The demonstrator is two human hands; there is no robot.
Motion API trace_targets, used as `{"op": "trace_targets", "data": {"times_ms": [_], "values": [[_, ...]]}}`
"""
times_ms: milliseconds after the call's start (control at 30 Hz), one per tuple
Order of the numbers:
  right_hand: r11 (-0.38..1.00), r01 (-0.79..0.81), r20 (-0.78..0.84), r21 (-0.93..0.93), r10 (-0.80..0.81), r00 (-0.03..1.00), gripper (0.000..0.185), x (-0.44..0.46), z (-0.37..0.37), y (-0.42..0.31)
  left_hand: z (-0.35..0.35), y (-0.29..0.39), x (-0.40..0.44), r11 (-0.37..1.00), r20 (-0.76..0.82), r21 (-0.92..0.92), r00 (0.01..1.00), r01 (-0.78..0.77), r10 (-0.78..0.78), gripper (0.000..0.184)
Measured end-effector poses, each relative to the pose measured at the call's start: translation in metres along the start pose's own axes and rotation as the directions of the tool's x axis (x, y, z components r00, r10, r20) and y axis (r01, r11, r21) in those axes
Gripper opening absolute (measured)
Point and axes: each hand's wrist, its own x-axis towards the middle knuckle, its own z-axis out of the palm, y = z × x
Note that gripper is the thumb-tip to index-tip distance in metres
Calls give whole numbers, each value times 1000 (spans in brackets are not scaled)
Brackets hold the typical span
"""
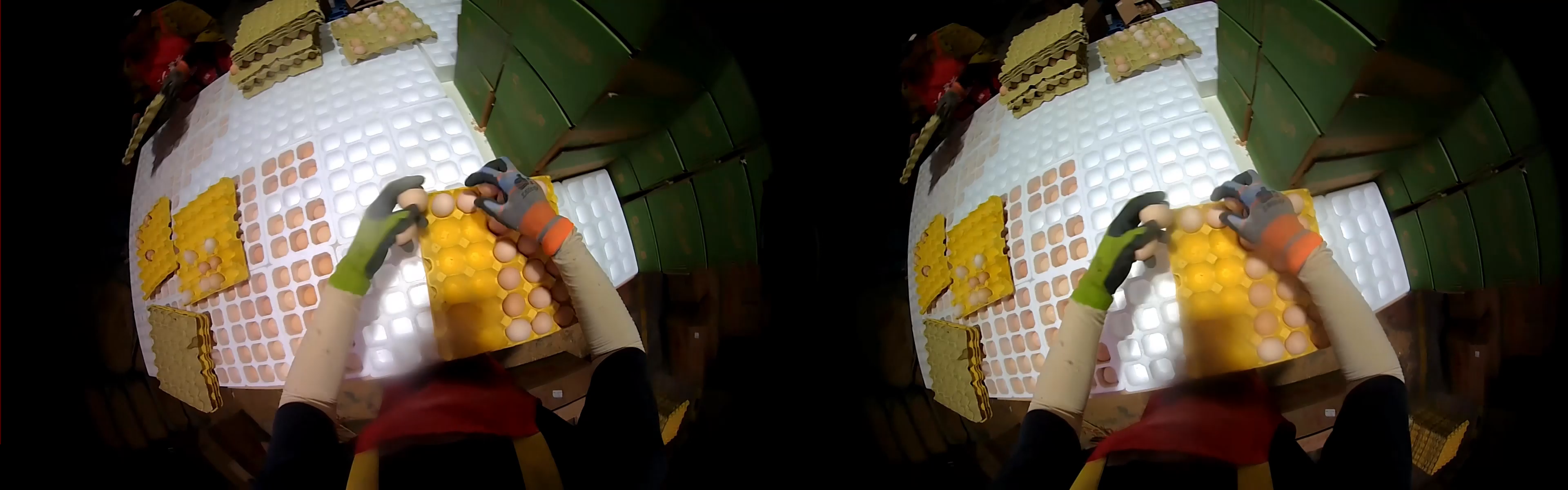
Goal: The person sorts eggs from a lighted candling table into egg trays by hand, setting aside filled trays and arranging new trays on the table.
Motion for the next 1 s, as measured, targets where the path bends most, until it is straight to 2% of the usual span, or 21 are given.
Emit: {"op": "trace_targets", "data": {"times_ms": [33, 67, 100, 167, 200, 233, 300, 367, 433, 467, 533, 567, 667, 700, 767, 800, 833, 900, 933, 967, 1000], "values": [[757, 140, -6, -639, -186, 983, 32, 17, 9, -5, 3, 1, 12, 970, -43, 241, 999, -13, 24, 45], [594, 98, 90, -798, -42, 995, 36, 24, 15, -25, 8, -7, 21, 770, -46, 592, 943, -239, 329, 39], [446, 124, 116, -886, -45, 992, 34, 29, 25, -25, 15, -15, 29, 401, 60, 852, 825, -336, 563, 34], [392, 102, 113, -915, 5, 994, 30, 44, 40, -17, 35, 3, 40, 164, 120, 972, 955, -169, 269, 27], [387, 59, 99, -920, 84, 992, 29, 47, 42, -29, 41, -7, 51, 131, 101, 981, 951, -145, 291, 23], [385, 66, 79, -921, 16, 997, 26, 45, 43, -24, 43, -18, 58, 102, 91, 987, 947, -127, 308, 19], [412, 97, 94, -906, -28, 995, 44, 46, 39, -16, 40, -14, 52, 70, 127, 985, 934, -159, 335, 16], [407, 88, 86, -909, -24, 996, 41, 45, 29, -23, 20, 3, 40, 141, 89, 981, 953, -135, 289, 22], [411, 67, 65, -909, -19, 998, 38, 54, 17, -52, -22, 14, 20, 686, -129, 715, 938, -136, 320, 35], [501, 116, 112, -858, -38, 993, 31, 55, 13, -73, -48, 2, 18, 803, -290, 594, 920, -45, 265, 49], [672, 243, 201, -699, -141, 969, 30, 72, 20, -86, -119, -16, 0, 752, -438, 657, 786, -52, 436, 50], [703, 319, 229, -635, -223, 948, 36, 88, 37, -90, -156, -25, -11, 810, -573, 585, 686, -40, 448, 49], [695, 392, 262, -603, -291, 920, 44, 151, 122, -116, -242, -44, -26, 550, -657, 742, 575, 382, 488, 43], [711, 357, 273, -606, -237, 933, 48, 176, 154, -122, -260, -44, -22, 370, -670, 742, 604, 559, 431, 42], [684, 329, 251, -651, -215, 944, 44, 216, 212, -133, -282, -54, -16, 285, -704, 710, 639, 644, 310, 42], [643, 302, 287, -704, -132, 949, 41, 236, 237, -134, -284, -56, -15, 287, -703, 711, 642, 642, 306, 42], [627, 326, 296, -707, -156, 942, 41, 245, 252, -131, -282, -57, -17, 374, -684, 727, 658, 576, 315, 42], [716, 207, 261, -667, -36, 965, 42, 245, 254, -144, -276, -64, -17, 466, -659, 734, 683, 494, 314, 41], [816, 154, 188, -558, -56, 980, 42, 250, 257, -130, -272, -69, -13, 642, -608, 719, 688, 267, 395, 42], [894, 106, 109, -436, -64, 992, 43, 254, 256, -109, -270, -74, -9, 700, -540, 708, 710, 93, 451, 43], [990, -5, 86, -141, 18, 996, 41, 254, 247, -93, -268, -79, -5, 738, -467, 669, 727, -81, 504, 45]]}}
